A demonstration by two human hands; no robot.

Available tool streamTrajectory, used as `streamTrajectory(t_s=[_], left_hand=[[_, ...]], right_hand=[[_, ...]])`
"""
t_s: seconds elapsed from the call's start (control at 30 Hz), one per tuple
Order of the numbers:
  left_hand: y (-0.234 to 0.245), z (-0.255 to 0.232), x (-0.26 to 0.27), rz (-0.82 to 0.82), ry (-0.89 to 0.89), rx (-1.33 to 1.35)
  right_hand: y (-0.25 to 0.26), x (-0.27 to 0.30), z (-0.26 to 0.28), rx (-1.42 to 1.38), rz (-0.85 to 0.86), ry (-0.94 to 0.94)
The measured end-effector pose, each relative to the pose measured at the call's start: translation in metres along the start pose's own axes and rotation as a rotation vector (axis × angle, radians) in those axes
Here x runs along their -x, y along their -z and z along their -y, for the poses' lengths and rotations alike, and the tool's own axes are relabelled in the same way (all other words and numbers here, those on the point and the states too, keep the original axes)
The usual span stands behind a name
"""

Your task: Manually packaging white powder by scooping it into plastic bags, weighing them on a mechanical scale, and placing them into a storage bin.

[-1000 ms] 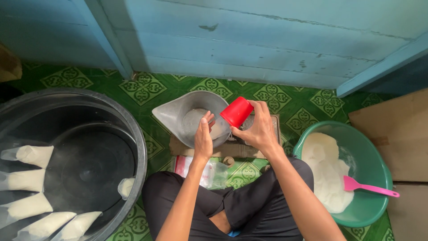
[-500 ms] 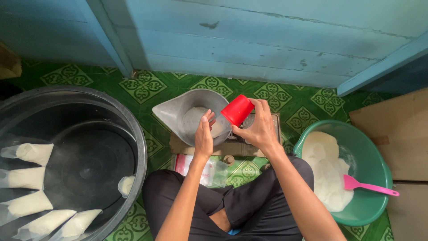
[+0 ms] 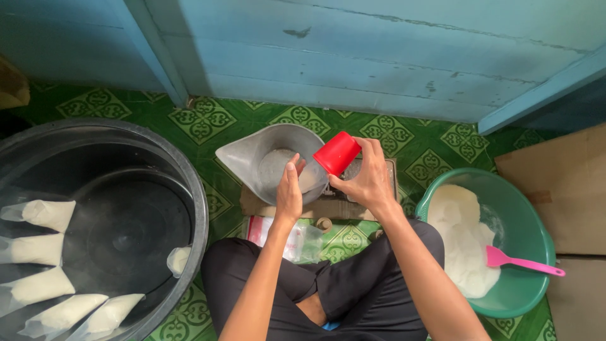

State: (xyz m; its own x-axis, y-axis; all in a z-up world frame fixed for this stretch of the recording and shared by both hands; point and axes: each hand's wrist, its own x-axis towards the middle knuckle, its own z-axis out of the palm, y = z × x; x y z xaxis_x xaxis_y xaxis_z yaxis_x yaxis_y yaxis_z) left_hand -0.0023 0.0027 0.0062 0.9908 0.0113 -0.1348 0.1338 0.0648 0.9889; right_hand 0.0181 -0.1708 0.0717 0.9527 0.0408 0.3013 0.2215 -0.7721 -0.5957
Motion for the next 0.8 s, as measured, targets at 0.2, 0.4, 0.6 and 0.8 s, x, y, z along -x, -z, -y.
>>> streamTrajectory(t_s=[0.2,0.4,0.6,0.8], left_hand=[[0.0003,0.0004,0.0013,0.025,0.03,-0.018],[-0.0003,-0.0014,0.0027,0.032,0.03,0.001],[-0.0001,-0.0013,0.0015,0.028,0.03,0.0],[0.0011,-0.0013,0.0009,0.023,0.038,-0.018]], right_hand=[[-0.0007,0.0007,0.0027,0.02,0.01,-0.013],[-0.0009,-0.0001,0.0057,0.03,0.022,-0.025],[-0.0015,0.0,0.0066,0.047,0.024,-0.02],[-0.0013,0.001,0.0072,0.066,0.023,-0.015]])
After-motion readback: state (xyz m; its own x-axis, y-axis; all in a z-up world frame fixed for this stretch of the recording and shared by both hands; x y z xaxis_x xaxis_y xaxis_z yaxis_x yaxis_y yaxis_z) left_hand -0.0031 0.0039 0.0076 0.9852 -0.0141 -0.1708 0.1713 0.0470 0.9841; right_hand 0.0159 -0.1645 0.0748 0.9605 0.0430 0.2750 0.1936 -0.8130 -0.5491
